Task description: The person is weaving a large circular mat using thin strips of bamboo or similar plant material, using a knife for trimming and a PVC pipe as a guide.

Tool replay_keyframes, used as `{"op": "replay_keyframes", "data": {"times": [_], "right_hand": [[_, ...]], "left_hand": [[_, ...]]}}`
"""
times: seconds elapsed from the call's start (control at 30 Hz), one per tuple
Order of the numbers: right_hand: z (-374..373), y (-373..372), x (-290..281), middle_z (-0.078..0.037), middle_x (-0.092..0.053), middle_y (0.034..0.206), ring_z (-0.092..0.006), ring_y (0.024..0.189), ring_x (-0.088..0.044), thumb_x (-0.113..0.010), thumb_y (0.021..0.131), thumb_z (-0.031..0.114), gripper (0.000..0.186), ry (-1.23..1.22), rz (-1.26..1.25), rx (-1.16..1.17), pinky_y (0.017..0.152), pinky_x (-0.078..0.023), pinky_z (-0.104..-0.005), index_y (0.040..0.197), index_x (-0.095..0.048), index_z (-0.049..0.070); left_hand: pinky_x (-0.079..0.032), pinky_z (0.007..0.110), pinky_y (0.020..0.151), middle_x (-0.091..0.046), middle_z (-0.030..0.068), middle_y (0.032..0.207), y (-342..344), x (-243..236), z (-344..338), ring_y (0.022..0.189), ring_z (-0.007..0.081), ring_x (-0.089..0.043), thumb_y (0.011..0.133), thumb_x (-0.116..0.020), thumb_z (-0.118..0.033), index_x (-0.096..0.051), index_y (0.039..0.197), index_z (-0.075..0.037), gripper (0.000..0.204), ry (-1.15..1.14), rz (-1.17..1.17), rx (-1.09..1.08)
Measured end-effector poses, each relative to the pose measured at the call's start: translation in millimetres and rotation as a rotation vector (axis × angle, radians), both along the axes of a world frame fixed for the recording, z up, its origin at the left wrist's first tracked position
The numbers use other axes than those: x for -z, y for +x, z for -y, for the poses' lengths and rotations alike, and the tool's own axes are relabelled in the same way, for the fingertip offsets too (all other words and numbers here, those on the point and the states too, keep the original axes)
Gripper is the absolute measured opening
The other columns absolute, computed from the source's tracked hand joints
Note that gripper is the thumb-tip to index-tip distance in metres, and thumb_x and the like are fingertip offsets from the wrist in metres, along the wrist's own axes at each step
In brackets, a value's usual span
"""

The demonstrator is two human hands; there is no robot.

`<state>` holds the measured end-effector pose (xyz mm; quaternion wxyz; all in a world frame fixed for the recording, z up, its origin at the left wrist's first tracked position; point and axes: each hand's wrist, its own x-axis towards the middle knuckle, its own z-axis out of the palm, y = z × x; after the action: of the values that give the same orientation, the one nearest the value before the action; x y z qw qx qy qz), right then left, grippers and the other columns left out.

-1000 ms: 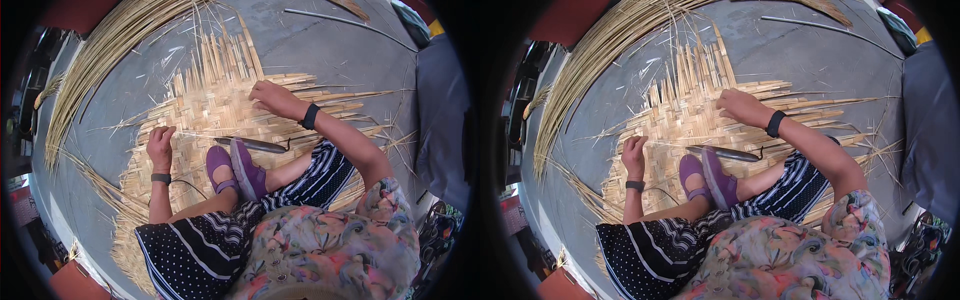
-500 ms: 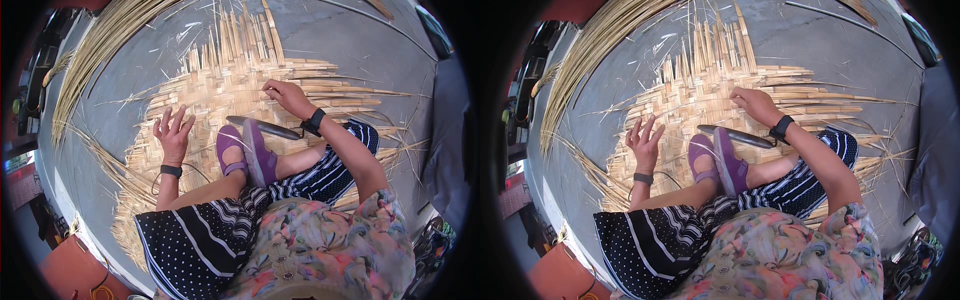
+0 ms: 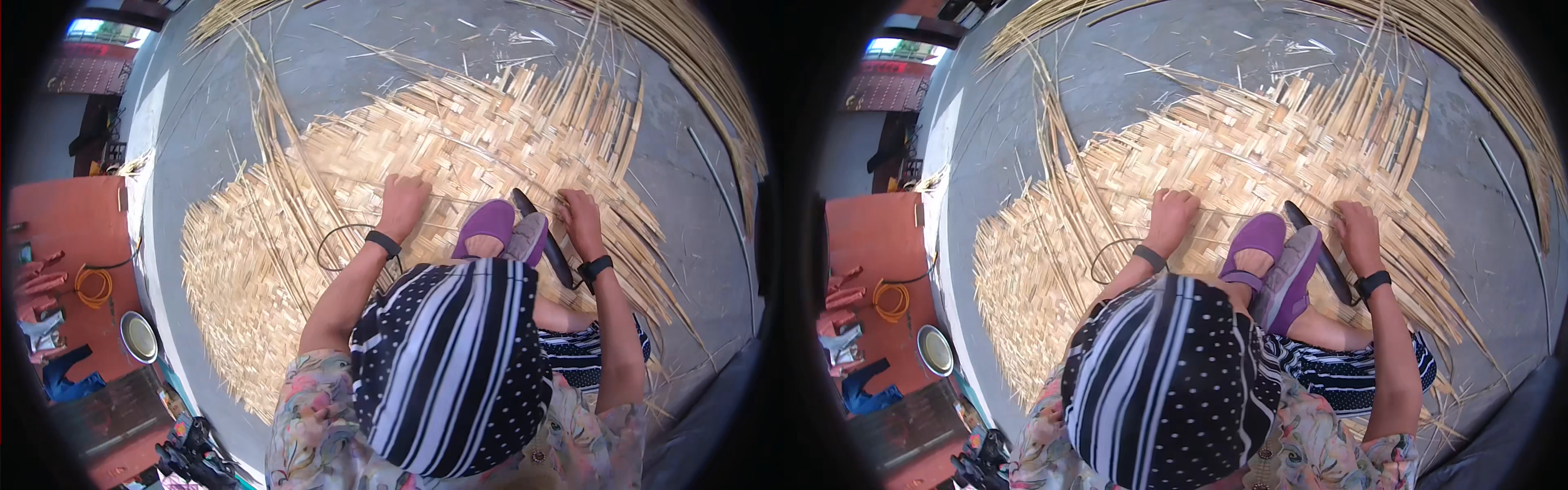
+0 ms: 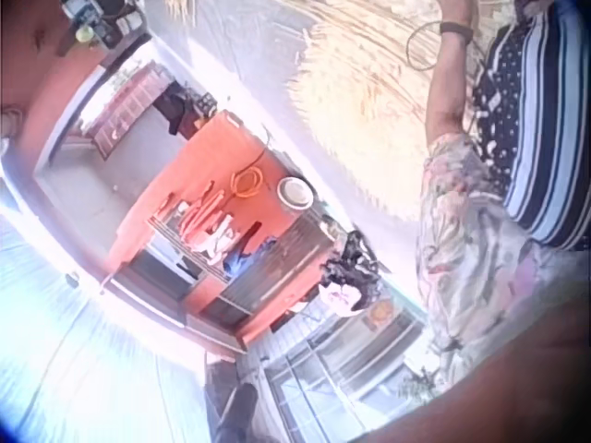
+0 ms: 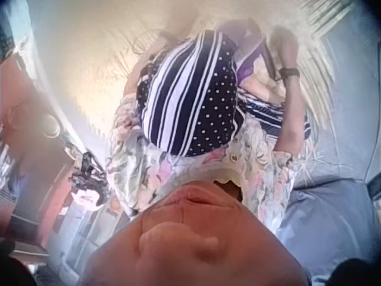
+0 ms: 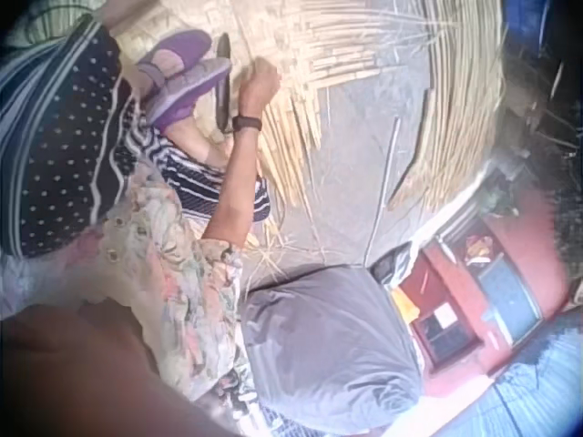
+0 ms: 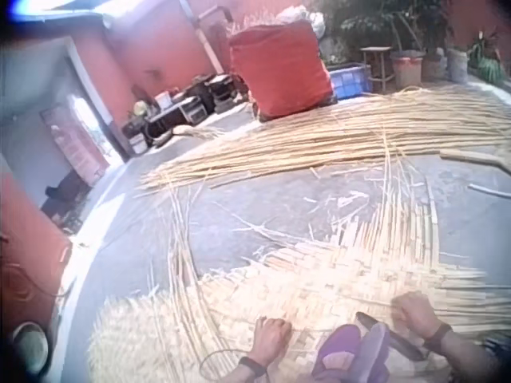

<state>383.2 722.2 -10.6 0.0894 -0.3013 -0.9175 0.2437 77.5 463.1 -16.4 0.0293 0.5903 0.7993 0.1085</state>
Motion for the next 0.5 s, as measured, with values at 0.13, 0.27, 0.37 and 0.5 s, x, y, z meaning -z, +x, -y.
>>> {"op": "replay_keyframes", "data": {"times": [0.13,0.27,0.37,0.5], "right_hand": [[-5,-53,-56,-0.016,-0.063,0.108,-0.0365,0.102,-0.061,-0.063,0.088,0.004,0.026,-0.122,0.045,-0.054,0.088,-0.049,-0.0409,0.114,-0.063,0.004],[24,-113,-135,-0.014,-0.066,0.108,-0.0295,0.101,-0.064,-0.062,0.095,0.008,0.024,-0.33,-0.024,-0.331,0.09,-0.049,-0.0346,0.118,-0.062,0.002],[75,-133,-178,-0.011,-0.064,0.116,-0.019,0.107,-0.062,-0.059,0.098,0.013,0.035,-0.971,-0.134,-0.532,0.1,-0.046,-0.0341,0.13,-0.057,0.0],[118,-116,-202,-0.012,-0.062,0.112,-0.0203,0.108,-0.061,-0.053,0.1,0.023,0.042,-1.556,0.112,-0.488,0.1,-0.047,-0.0335,0.132,-0.052,-0.004]], "left_hand": [[-0.046,0.046,0.087,-0.059,0.0085,0.084,2,-29,16,0.087,0.0302,-0.062,0.078,-0.061,-0.007,-0.06,0.089,-0.01,0.012,0.024,-0.012,-0.194],[-0.05,0.043,0.082,-0.06,0.0132,0.088,31,-47,46,0.092,0.0348,-0.06,0.083,-0.066,-0.012,-0.063,0.1,-0.006,0.018,0.096,0.296,-0.333],[-0.049,0.042,0.088,-0.066,0.0164,0.101,47,-46,86,0.099,0.0356,-0.061,0.089,-0.07,-0.02,-0.066,0.114,-0.006,0.029,0.372,0.369,-0.313],[-0.05,0.039,0.088,-0.068,0.0155,0.11,15,-28,197,0.102,0.0328,-0.064,0.089,-0.068,-0.014,-0.069,0.108,-0.003,0.021,0.627,0.323,-0.86]]}}
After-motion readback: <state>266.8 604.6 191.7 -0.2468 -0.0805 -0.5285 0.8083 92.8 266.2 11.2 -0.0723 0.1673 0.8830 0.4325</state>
